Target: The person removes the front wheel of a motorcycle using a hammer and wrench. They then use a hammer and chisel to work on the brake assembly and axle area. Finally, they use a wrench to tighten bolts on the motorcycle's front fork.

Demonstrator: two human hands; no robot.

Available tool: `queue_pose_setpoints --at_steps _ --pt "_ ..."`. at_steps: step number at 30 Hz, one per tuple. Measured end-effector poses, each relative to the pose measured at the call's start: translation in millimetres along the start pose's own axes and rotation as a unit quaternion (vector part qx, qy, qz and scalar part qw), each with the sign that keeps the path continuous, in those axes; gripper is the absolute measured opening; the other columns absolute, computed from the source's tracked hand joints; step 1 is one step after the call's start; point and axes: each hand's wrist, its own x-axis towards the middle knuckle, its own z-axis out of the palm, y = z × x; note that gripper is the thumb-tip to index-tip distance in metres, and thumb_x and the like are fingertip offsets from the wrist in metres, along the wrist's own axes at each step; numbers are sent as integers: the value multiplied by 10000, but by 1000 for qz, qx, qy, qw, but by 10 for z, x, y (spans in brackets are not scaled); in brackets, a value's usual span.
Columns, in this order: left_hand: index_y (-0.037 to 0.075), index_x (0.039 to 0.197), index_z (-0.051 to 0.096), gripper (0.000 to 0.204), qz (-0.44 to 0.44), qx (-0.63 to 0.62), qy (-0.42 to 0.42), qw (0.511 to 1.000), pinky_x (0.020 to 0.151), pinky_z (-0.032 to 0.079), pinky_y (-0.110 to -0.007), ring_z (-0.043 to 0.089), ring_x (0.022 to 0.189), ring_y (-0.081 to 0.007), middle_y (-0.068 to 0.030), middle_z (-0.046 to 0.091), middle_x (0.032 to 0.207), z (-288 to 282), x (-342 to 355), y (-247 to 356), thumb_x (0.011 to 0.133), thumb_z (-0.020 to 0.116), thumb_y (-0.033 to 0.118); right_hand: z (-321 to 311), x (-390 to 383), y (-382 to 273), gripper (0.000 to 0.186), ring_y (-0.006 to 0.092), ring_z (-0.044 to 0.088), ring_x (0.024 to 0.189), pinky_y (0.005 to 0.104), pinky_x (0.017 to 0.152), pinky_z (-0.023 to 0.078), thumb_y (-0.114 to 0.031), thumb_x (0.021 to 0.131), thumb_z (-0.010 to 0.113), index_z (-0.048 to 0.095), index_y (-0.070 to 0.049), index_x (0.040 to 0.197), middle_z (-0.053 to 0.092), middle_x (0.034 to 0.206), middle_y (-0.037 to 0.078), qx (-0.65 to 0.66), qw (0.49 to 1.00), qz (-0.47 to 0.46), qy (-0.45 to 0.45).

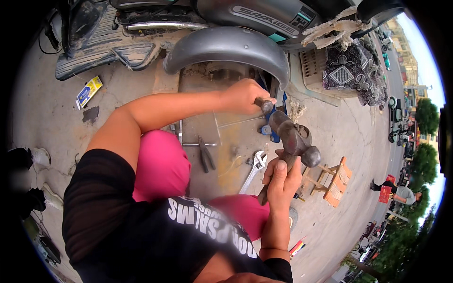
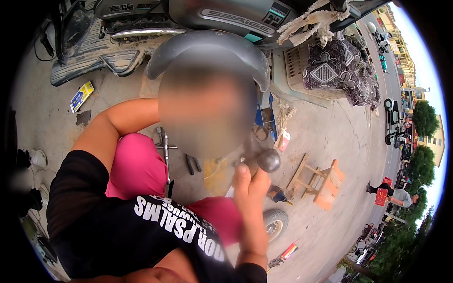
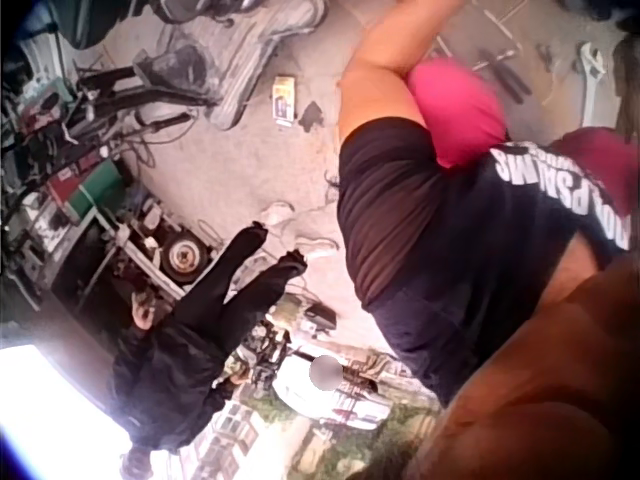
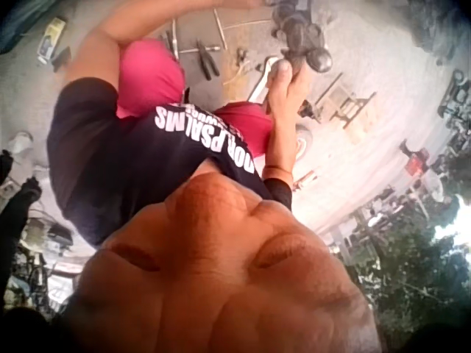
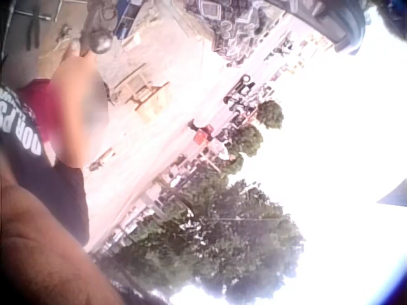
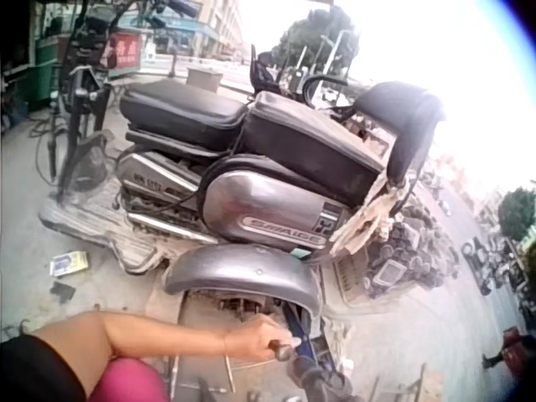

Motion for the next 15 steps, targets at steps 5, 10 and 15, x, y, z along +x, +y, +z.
queue_pose_setpoints --at_steps 5,10,15 --pt "29 624 560 245 51 -28 41 997 490 377 -421 512 528 -356 -158 511 567 3 -55 70 817 670 133 22 -127 195 472 97 424 405 226 418 340 -421 995 445 470 46 1060 482 543 32 -53 989 -129 41" --pt "110 704 649 85 40 34 -3 999 498 402 -399 526 533 -306 -111 532 599 0 -227 -60 789 651 102 68 -82 -370 475 86 439 415 223 394 351 -439 990 459 476 32 1048 496 586 37 31 999 -3 19" --pt "93 657 603 153 49 28 16 998 510 387 -423 514 525 -320 -124 524 594 -42 -188 -68 802 642 122 91 -140 69 471 90 443 439 239 408 370 -419 980 491 493 50 1021 476 584 30 -129 984 -122 8"
